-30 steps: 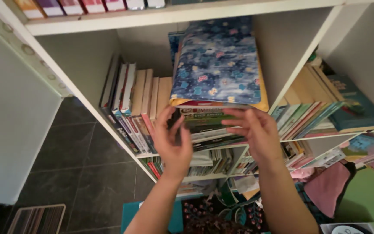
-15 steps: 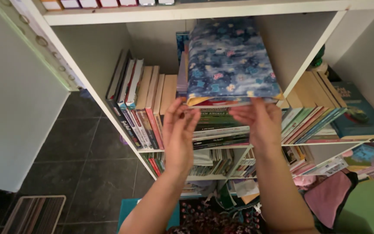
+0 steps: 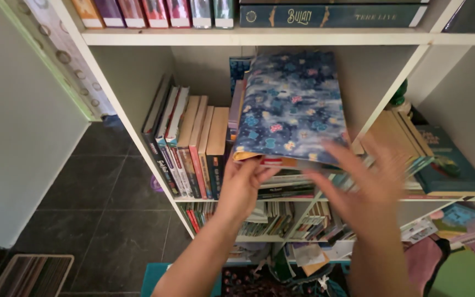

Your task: Organize and rearrange books on a white bookshelf.

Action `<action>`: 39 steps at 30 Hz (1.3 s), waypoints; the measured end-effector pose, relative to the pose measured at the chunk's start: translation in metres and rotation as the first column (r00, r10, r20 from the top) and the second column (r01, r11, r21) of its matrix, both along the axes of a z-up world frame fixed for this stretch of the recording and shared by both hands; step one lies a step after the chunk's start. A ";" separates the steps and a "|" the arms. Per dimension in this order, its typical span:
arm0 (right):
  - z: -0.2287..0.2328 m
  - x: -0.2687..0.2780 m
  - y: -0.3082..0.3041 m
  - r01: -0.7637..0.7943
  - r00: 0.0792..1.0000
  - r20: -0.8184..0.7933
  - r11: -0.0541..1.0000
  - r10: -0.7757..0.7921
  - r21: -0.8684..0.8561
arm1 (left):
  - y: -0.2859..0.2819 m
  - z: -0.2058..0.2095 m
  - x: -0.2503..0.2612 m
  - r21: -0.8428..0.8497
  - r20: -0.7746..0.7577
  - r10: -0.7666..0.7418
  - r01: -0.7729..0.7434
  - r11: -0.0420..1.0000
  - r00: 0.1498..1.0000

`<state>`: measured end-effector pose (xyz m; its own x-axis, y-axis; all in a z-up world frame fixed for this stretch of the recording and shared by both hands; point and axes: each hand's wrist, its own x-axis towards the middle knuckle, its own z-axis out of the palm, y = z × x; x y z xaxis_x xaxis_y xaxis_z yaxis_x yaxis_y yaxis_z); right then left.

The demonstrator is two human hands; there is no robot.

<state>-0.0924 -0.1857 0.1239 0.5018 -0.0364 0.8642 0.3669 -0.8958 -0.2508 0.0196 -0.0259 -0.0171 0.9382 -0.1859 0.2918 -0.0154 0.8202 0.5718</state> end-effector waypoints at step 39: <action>-0.131 0.017 -0.008 -0.579 0.723 -0.174 0.724 0.669 0.375 | 0.233 0.014 -0.204 0.789 0.303 0.350 -0.439 0.430 0.886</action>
<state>-0.0750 -0.1939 -0.0076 0.7095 0.1619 0.6859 0.6896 -0.3603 -0.6283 -0.1841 0.2075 -0.0031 0.9558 0.0058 0.2938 -0.2907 -0.1285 0.9482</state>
